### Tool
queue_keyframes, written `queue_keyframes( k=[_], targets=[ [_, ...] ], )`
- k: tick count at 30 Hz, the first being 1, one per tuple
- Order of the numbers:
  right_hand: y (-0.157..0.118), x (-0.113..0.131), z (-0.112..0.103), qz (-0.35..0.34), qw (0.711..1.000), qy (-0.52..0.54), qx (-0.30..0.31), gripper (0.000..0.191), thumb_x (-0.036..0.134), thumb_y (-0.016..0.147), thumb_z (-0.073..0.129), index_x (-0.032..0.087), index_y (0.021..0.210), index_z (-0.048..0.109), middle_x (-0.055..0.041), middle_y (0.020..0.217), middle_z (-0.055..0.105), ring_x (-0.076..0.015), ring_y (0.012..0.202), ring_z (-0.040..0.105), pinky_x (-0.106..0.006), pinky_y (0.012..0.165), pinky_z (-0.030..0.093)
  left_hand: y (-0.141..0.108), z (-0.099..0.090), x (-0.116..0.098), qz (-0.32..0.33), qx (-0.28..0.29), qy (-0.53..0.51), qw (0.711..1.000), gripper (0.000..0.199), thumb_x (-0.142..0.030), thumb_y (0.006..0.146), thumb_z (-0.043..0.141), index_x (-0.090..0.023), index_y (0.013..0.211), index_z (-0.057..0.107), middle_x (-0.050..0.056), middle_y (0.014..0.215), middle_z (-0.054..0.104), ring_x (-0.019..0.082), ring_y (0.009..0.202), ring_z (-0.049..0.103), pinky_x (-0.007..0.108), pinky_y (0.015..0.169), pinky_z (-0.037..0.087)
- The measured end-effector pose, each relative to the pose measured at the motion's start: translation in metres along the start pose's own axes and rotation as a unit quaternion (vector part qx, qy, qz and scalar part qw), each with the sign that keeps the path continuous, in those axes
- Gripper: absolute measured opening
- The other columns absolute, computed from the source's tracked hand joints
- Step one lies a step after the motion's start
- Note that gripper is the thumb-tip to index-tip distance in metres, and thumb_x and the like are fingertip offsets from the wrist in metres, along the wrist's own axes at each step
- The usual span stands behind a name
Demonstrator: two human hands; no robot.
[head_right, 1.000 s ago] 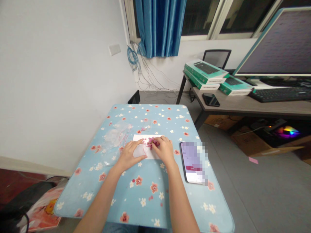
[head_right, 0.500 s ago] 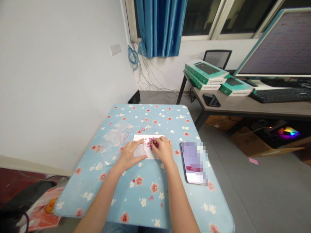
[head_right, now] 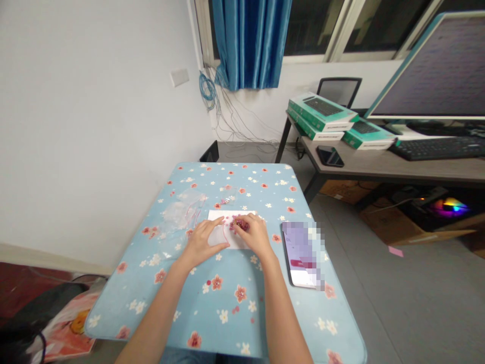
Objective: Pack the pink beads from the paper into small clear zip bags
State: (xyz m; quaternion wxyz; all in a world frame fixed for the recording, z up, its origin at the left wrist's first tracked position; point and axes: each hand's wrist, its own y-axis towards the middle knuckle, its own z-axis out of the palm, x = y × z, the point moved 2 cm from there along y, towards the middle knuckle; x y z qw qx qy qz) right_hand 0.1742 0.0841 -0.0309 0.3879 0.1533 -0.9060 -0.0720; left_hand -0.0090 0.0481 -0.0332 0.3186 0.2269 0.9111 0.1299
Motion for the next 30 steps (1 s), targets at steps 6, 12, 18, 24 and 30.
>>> queue_keyframes(
  k=[6,12,18,24,30],
  targets=[
    [-0.002,0.005,-0.001,-0.048,0.989,0.117,0.075,0.019,0.030,0.080,0.059,0.021,0.094,0.068,-0.0041,0.085,0.065,-0.0168,0.078,0.056,-0.031,0.074,0.043,0.000,-0.001,0.000,-0.003,0.000,0.011,1.000,0.071,-0.042,0.074,0.068,-0.027,0.135,0.037,0.007,0.116,0.060,0.024,0.107,0.054,0.040,0.092,0.042],
    [-0.002,0.006,0.000,-0.053,0.982,0.157,0.090,0.020,0.030,0.079,0.061,0.020,0.094,0.069,-0.0031,0.079,0.062,-0.0159,0.076,0.057,-0.030,0.075,0.043,0.001,-0.001,0.000,0.005,0.000,0.008,1.000,0.070,-0.043,0.074,0.067,-0.025,0.134,0.037,0.007,0.117,0.059,0.023,0.107,0.053,0.039,0.092,0.042],
    [-0.003,0.008,-0.001,-0.044,0.981,0.167,0.091,0.019,0.031,0.077,0.064,0.020,0.092,0.069,-0.0036,0.081,0.063,-0.0163,0.077,0.057,-0.031,0.076,0.044,0.001,0.000,0.000,0.002,0.002,0.006,1.000,0.070,-0.043,0.074,0.067,-0.026,0.134,0.037,0.007,0.117,0.059,0.024,0.107,0.053,0.040,0.092,0.042],
    [-0.002,0.006,-0.004,-0.012,0.981,0.187,0.057,0.020,0.032,0.078,0.061,0.019,0.092,0.069,-0.0059,0.090,0.066,-0.0173,0.082,0.058,-0.030,0.075,0.045,0.000,-0.002,0.001,-0.020,-0.005,-0.021,1.000,0.069,-0.041,0.073,0.069,-0.027,0.133,0.039,0.007,0.116,0.060,0.023,0.107,0.053,0.040,0.093,0.042],
    [-0.001,0.004,-0.008,0.011,0.974,0.224,0.010,0.020,0.035,0.076,0.064,0.019,0.088,0.069,-0.0066,0.088,0.068,-0.0188,0.081,0.059,-0.032,0.074,0.045,0.003,-0.011,0.004,-0.107,-0.083,-0.236,0.962,0.069,-0.039,0.069,0.073,-0.026,0.130,0.044,0.007,0.114,0.063,0.022,0.107,0.056,0.038,0.097,0.038]
  ],
)
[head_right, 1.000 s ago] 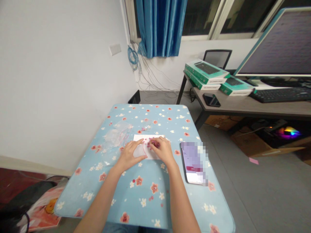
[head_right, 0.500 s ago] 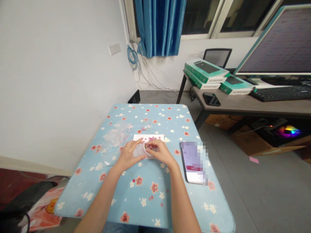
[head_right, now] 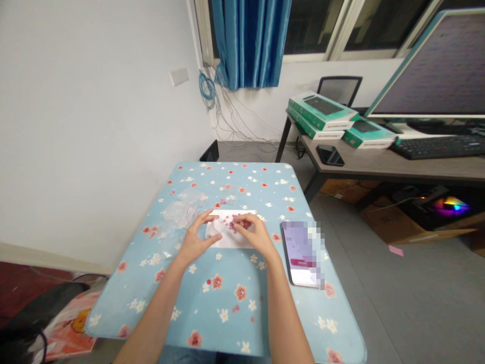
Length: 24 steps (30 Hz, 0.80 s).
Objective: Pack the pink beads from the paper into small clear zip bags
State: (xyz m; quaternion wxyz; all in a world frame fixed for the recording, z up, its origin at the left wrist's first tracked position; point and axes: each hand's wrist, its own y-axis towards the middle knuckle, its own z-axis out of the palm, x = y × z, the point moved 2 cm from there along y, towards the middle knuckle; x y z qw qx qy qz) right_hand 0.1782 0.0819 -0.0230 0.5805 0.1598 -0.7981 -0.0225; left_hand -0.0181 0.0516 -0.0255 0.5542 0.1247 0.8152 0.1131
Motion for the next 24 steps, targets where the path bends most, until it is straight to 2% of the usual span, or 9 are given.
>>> queue_keyframes(
  k=[2,3,6,10,13,15,17,21,24],
  targets=[
    [0.000,-0.001,0.002,0.002,1.000,0.019,-0.002,0.020,0.036,0.077,0.064,0.020,0.087,0.068,-0.0066,0.088,0.068,-0.0192,0.081,0.059,-0.033,0.074,0.045,0.003,-0.002,0.000,-0.041,-0.029,-0.140,0.989,0.069,-0.041,0.068,0.073,-0.023,0.129,0.045,0.009,0.113,0.064,0.022,0.106,0.058,0.037,0.095,0.039],
    [0.000,-0.001,0.003,0.004,1.000,0.027,0.000,0.020,0.036,0.077,0.064,0.020,0.087,0.068,-0.0063,0.088,0.068,-0.0191,0.081,0.059,-0.032,0.074,0.045,0.004,-0.002,0.000,-0.066,-0.039,-0.212,0.974,0.069,-0.043,0.069,0.072,-0.023,0.129,0.045,0.010,0.112,0.065,0.022,0.106,0.059,0.036,0.094,0.040],
    [0.000,-0.001,0.010,0.008,0.999,0.048,0.001,0.023,0.039,0.078,0.063,0.021,0.092,0.067,-0.0046,0.082,0.066,-0.0177,0.075,0.058,-0.032,0.071,0.045,0.006,0.002,0.000,-0.152,-0.050,-0.389,0.907,0.064,-0.049,0.074,0.066,-0.023,0.128,0.044,0.010,0.111,0.066,0.021,0.100,0.062,0.033,0.087,0.045],
    [0.000,0.002,0.018,0.000,0.999,0.047,-0.018,0.022,0.040,0.077,0.063,0.021,0.089,0.065,-0.0015,0.073,0.059,-0.0152,0.067,0.053,-0.029,0.064,0.042,0.005,0.015,0.002,-0.274,-0.032,-0.490,0.827,0.045,-0.045,0.083,0.056,-0.023,0.121,0.050,0.008,0.104,0.068,0.017,0.090,0.066,0.030,0.077,0.051],
    [0.001,0.003,0.021,-0.004,1.000,0.020,-0.018,0.017,0.036,0.076,0.064,0.020,0.076,0.060,0.0008,0.067,0.054,-0.0133,0.063,0.048,-0.027,0.060,0.039,0.004,0.025,0.004,-0.333,-0.016,-0.510,0.793,0.035,-0.040,0.085,0.054,-0.020,0.113,0.055,0.007,0.095,0.070,0.016,0.083,0.067,0.027,0.072,0.053],
    [0.001,0.004,0.020,-0.004,1.000,0.006,-0.012,0.017,0.034,0.076,0.063,0.019,0.071,0.056,0.0014,0.065,0.052,-0.0127,0.062,0.047,-0.026,0.060,0.037,0.003,0.030,0.005,-0.347,-0.015,-0.511,0.786,0.031,-0.040,0.085,0.055,-0.017,0.105,0.058,0.008,0.090,0.071,0.016,0.080,0.067,0.027,0.070,0.054],
    [0.001,0.003,0.018,-0.002,1.000,0.000,-0.013,0.018,0.034,0.077,0.062,0.019,0.069,0.055,0.0013,0.065,0.053,-0.0126,0.062,0.046,-0.026,0.060,0.037,0.002,0.033,0.006,-0.348,-0.024,-0.500,0.792,0.030,-0.041,0.082,0.058,-0.015,0.096,0.060,0.008,0.087,0.070,0.016,0.077,0.067,0.027,0.069,0.054],
    [0.002,-0.002,0.015,0.014,1.000,0.004,-0.019,0.018,0.035,0.077,0.060,0.019,0.068,0.057,0.0000,0.067,0.056,-0.0132,0.062,0.047,-0.027,0.061,0.037,0.001,0.034,0.010,-0.319,-0.081,-0.440,0.835,0.035,-0.046,0.071,0.068,-0.015,0.085,0.060,0.004,0.079,0.067,0.015,0.067,0.066,0.027,0.061,0.056],
    [0.002,-0.006,0.014,0.026,0.999,0.013,-0.021,0.019,0.035,0.076,0.061,0.019,0.067,0.058,-0.0005,0.067,0.056,-0.0136,0.062,0.048,-0.027,0.061,0.037,0.000,0.033,0.014,-0.291,-0.098,-0.378,0.873,0.040,-0.052,0.067,0.069,-0.015,0.082,0.059,0.003,0.077,0.065,0.014,0.064,0.065,0.026,0.057,0.056]
  ],
)
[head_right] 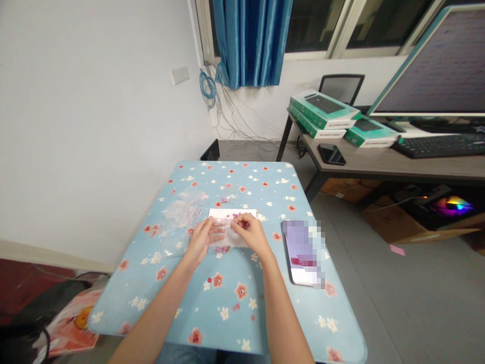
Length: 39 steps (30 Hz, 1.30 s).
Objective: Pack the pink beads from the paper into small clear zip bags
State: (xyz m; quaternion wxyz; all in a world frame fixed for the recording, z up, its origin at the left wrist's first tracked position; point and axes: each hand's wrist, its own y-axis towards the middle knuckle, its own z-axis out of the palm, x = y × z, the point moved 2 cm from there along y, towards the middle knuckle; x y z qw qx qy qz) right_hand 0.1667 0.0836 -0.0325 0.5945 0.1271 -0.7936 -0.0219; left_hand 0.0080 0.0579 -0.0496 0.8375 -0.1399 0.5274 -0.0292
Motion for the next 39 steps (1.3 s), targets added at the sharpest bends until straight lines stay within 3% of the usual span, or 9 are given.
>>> queue_keyframes(
  k=[9,17,26,39],
  targets=[
    [0.000,-0.004,-0.003,-0.003,1.000,0.002,-0.003,0.022,0.037,0.075,0.063,0.019,0.064,0.058,-0.0002,0.066,0.054,-0.0143,0.063,0.048,-0.027,0.062,0.037,0.003,-0.008,0.000,0.125,0.024,0.171,0.977,0.035,-0.051,0.074,0.061,-0.016,0.074,0.059,0.001,0.074,0.057,0.014,0.076,0.059,0.026,0.061,0.058],
    [0.000,0.001,0.000,-0.024,0.999,-0.001,0.028,0.018,0.034,0.077,0.062,0.019,0.067,0.062,-0.0007,0.072,0.052,-0.0150,0.070,0.049,-0.029,0.067,0.038,-0.004,-0.006,-0.007,0.211,0.019,0.257,0.943,0.029,-0.043,0.082,0.053,-0.016,0.071,0.055,0.007,0.106,0.055,0.019,0.095,0.056,0.024,0.054,0.058],
    [-0.001,0.003,-0.001,-0.026,0.999,-0.007,0.030,0.018,0.035,0.079,0.062,0.019,0.071,0.062,-0.0011,0.076,0.051,-0.0153,0.073,0.049,-0.029,0.068,0.038,-0.007,-0.003,-0.012,0.222,0.016,0.281,0.933,0.023,-0.039,0.080,0.058,-0.018,0.072,0.062,0.008,0.106,0.058,0.021,0.097,0.057,0.019,0.051,0.052],
    [-0.003,0.009,0.003,-0.050,0.997,-0.014,0.049,0.015,0.035,0.079,0.061,0.020,0.075,0.062,-0.0022,0.083,0.049,-0.0170,0.082,0.049,-0.030,0.074,0.038,-0.009,-0.001,-0.014,0.228,0.027,0.286,0.930,0.022,-0.038,0.078,0.060,-0.018,0.068,0.062,0.010,0.111,0.055,0.024,0.102,0.054,0.020,0.047,0.049]
  ],
)
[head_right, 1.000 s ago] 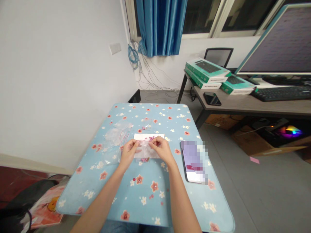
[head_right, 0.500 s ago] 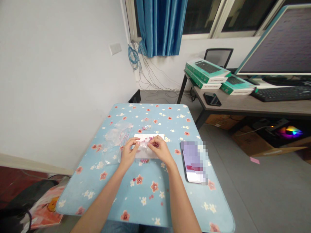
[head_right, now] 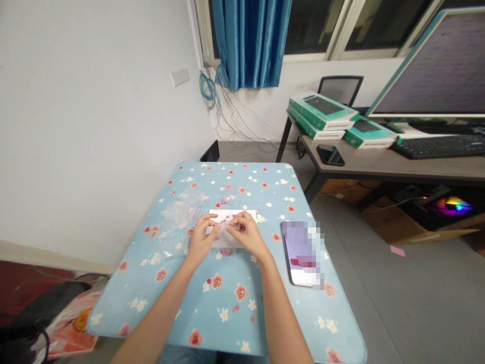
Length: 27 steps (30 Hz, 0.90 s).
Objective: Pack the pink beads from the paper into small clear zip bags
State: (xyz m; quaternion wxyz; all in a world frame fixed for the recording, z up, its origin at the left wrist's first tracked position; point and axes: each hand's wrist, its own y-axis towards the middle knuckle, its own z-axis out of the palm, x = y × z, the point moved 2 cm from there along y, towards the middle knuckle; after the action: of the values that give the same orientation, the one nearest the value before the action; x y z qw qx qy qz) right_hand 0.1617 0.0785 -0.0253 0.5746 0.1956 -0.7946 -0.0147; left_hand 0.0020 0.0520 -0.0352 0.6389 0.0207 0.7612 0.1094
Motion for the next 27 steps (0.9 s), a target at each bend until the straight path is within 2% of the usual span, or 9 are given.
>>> queue_keyframes(
  k=[5,19,27],
  targets=[
    [0.000,0.002,0.000,-0.017,1.000,-0.005,0.004,0.017,0.036,0.080,0.061,0.020,0.072,0.062,-0.0029,0.085,0.050,-0.0182,0.087,0.049,-0.033,0.082,0.037,0.000,0.001,-0.003,0.010,0.009,0.012,1.000,0.021,-0.036,0.079,0.059,-0.018,0.068,0.062,0.009,0.108,0.055,0.024,0.102,0.055,0.018,0.045,0.046],
    [-0.001,0.007,0.004,-0.037,0.999,0.001,-0.008,0.017,0.038,0.079,0.063,0.022,0.073,0.065,-0.0037,0.087,0.053,-0.0189,0.085,0.051,-0.034,0.080,0.039,-0.001,0.001,-0.005,0.007,0.020,-0.016,1.000,0.018,-0.035,0.077,0.062,-0.019,0.069,0.066,0.008,0.104,0.057,0.022,0.097,0.056,0.017,0.046,0.045],
    [0.000,-0.001,-0.007,-0.028,0.999,-0.027,-0.015,0.020,0.037,0.081,0.060,0.022,0.070,0.064,-0.0037,0.084,0.055,-0.0202,0.088,0.050,-0.037,0.084,0.036,0.002,-0.002,0.002,0.000,-0.022,-0.024,0.999,0.017,-0.035,0.075,0.064,-0.019,0.068,0.065,0.007,0.102,0.059,0.020,0.094,0.057,0.017,0.048,0.045]
  ],
)
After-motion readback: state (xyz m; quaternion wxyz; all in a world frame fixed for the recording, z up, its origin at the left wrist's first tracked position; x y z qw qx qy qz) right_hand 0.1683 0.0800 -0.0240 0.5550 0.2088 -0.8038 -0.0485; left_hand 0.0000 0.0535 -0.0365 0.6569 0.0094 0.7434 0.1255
